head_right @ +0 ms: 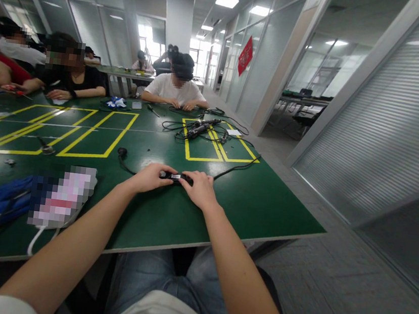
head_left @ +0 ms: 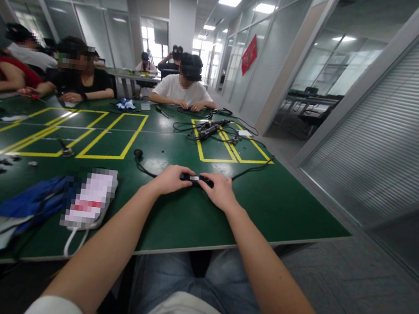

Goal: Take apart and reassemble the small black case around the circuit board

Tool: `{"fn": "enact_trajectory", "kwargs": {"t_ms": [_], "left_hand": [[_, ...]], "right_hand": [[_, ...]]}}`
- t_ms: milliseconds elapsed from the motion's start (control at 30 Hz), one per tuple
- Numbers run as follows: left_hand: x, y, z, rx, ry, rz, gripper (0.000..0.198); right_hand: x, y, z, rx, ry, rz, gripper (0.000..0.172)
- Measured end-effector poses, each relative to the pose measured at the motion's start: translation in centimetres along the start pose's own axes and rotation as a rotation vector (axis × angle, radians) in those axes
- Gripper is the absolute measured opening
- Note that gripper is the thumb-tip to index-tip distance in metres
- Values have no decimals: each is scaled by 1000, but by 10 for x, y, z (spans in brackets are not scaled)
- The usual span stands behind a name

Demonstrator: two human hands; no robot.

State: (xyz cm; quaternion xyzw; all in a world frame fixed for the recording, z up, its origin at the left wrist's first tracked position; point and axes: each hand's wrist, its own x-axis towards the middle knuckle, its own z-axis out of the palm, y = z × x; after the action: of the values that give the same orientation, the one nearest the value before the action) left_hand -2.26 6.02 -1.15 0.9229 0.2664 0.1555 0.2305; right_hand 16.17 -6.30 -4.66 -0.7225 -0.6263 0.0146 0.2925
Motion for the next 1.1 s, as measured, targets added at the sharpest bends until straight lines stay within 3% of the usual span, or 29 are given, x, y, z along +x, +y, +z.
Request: {"fn": "enact_trajectory", "kwargs": {"t_ms": [267, 1100], "left_hand": [[1, -4, 2, 2, 6, 9, 37], [1, 2, 3, 8, 24, 12, 36]], "right_hand": [[10, 7, 4, 69, -20, 113, 22], [5, 7, 5, 53, -18, 69, 24]]}}
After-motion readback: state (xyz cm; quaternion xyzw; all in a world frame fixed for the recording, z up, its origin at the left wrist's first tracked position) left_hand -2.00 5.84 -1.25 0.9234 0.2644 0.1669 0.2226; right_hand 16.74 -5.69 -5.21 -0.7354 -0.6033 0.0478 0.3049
